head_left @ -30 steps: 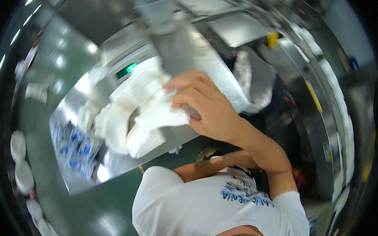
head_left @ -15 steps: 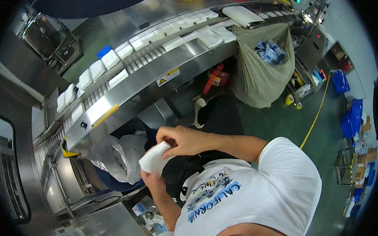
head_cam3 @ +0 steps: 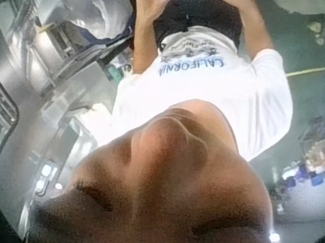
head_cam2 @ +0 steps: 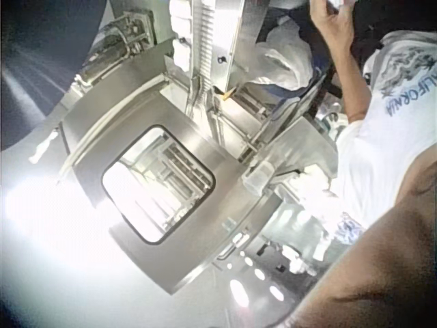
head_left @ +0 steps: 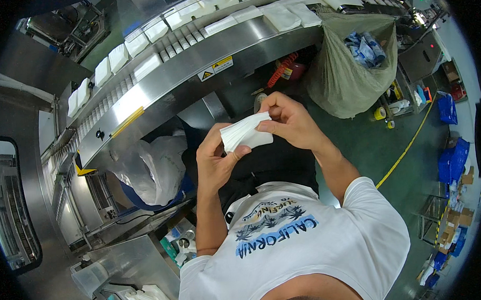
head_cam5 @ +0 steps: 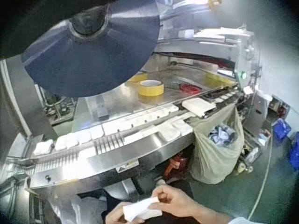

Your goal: The person stands in a factory setting and repeatedly picks up white folded towels from a conveyor belt. They unfold each towel, refold it into a smaller square, and place it back onto the belt. The person handles the towels one at a time, ensuring they are neatly folded before continuing the process.

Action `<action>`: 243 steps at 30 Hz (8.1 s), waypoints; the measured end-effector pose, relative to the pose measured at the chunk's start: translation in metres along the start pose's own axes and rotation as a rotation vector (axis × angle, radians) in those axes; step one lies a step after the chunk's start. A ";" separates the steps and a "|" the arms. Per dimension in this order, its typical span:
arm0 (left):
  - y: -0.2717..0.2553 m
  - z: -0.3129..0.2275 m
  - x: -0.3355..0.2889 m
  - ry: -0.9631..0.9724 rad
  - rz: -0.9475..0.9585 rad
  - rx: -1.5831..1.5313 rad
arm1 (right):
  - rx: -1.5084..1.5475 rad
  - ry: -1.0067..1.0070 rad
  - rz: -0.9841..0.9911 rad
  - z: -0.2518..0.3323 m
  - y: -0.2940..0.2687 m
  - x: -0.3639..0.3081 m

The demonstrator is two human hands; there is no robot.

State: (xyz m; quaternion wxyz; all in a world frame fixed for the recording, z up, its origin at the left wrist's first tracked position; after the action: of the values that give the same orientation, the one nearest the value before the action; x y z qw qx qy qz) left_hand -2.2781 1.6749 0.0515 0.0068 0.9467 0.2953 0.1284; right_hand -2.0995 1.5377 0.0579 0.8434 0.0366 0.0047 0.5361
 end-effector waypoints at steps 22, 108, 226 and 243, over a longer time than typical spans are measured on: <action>-0.002 0.032 0.021 -0.213 -0.088 -0.038 | 0.074 0.167 -0.121 -0.019 0.000 -0.007; -0.106 0.091 -0.258 0.118 -0.886 -0.265 | 0.005 -0.528 1.097 0.042 0.434 -0.016; -0.125 0.246 -0.173 -0.383 -0.816 0.591 | -0.422 -0.098 -0.238 -0.084 0.020 0.505; -0.113 0.211 -0.190 -0.385 -0.758 0.381 | -0.301 0.039 0.547 0.010 0.181 0.129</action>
State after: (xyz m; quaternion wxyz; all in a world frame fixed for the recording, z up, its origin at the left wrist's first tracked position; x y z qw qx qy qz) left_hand -2.4396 1.6745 -0.2080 -0.0659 0.7629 0.6323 -0.1176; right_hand -2.2074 1.7302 0.0842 0.6634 -0.0990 -0.0683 0.7385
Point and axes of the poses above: each hand's wrist, its own x-axis towards the middle knuckle, its own y-axis out of the palm, z = x × y, the point moved 2 cm from there along x, towards the middle knuckle, and after that the axes turned 3 degrees about -z, right-handed, at the moved point
